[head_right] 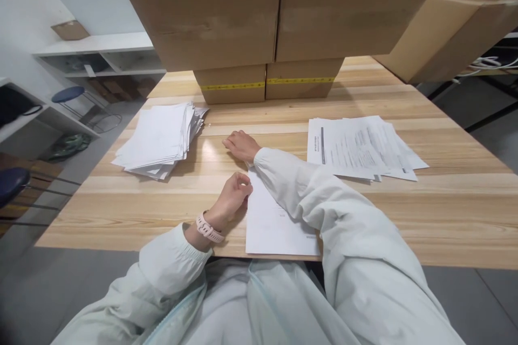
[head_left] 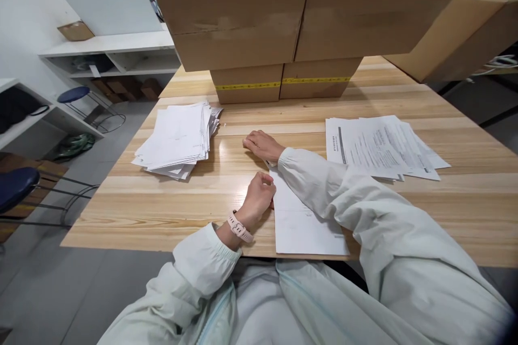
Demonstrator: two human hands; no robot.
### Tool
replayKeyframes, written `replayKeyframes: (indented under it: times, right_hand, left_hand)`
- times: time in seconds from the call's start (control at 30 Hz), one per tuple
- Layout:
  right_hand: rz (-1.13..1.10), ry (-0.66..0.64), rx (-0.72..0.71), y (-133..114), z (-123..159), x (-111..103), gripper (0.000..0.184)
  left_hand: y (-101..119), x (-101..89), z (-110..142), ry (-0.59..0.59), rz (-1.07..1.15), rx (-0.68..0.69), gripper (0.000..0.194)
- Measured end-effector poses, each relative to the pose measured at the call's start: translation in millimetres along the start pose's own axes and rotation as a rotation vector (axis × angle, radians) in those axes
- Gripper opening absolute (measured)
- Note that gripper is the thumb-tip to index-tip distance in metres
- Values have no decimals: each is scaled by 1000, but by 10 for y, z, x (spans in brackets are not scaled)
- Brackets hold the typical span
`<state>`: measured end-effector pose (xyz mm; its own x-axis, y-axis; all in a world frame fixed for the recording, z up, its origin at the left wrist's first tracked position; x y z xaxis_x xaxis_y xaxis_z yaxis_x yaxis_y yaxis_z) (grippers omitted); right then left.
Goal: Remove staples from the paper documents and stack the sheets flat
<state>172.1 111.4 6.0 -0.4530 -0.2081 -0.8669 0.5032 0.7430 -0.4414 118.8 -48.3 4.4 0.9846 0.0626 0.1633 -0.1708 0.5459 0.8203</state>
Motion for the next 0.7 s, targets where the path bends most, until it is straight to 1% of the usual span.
replayKeyframes:
  times: [0.17, 0.37, 0.53, 0.6, 0.63, 0.7]
  right_hand:
    - [-12, 33, 34, 41, 26, 68, 39]
    - [-11, 78, 56, 27, 57, 106, 33]
    - [0, 113, 165, -60, 69, 126, 35]
    - [-4, 99, 183, -97, 47, 65, 36]
    - [-18, 89, 180, -110, 44, -1, 36]
    - [-96, 97, 165, -124, 97, -216, 35]
  left_hand:
    - [18, 3, 0, -5, -19, -15, 25]
    - [-22, -31, -31, -21, -30, 4, 25]
    - [-27, -26, -45, -10, -37, 12, 25]
    - [-24, -24, -36, -3, -33, 20, 24]
    - [-25, -31, -22, -3, -22, 24, 24]
    - [-36, -68, 33, -18, 11, 35, 23]
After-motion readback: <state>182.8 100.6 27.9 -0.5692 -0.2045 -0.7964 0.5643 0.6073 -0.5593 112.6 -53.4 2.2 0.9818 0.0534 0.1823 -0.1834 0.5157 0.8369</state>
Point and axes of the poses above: each hand's wrist, its own z-axis away from the middle knuckle, its own x-axis out of the palm, y = z × x, the point moved 1 cm from there along -z, towards the middle knuckle, and after that the axes turned 7 degrees about -x, right-handed, at the moved point
